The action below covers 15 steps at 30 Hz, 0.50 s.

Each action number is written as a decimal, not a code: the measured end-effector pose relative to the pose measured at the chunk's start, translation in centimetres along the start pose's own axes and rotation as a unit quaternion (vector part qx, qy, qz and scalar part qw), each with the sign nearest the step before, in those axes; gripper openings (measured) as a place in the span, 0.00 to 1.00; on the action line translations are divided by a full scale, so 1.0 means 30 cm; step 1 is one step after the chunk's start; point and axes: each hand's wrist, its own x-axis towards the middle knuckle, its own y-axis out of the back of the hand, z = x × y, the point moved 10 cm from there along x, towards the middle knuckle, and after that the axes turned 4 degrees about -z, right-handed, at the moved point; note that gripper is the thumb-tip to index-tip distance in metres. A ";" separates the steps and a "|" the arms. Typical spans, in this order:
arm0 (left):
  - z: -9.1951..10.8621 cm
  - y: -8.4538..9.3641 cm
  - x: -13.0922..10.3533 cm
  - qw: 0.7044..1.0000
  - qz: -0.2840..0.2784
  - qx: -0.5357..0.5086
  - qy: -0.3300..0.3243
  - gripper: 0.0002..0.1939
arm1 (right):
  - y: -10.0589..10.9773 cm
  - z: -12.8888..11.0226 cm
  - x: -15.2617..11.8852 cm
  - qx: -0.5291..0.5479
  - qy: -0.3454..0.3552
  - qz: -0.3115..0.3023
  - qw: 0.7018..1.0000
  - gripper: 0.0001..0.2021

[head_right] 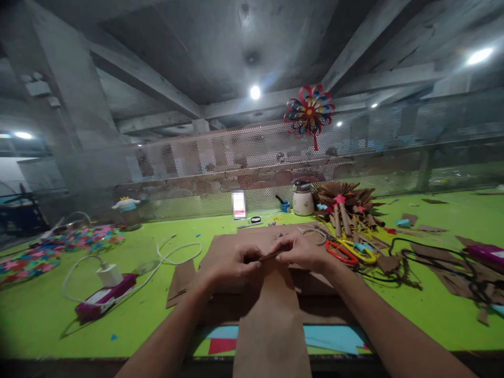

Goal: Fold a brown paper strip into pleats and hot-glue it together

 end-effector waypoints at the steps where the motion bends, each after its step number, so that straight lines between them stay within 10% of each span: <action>1: 0.002 -0.004 0.001 1.000 -0.005 0.000 -0.005 0.12 | 0.002 -0.005 0.001 -0.009 0.011 0.000 1.000 0.10; 15: -0.024 -0.063 0.003 0.994 -0.095 -0.043 -0.028 0.21 | -0.023 -0.099 -0.011 -0.198 0.137 0.014 0.971 0.10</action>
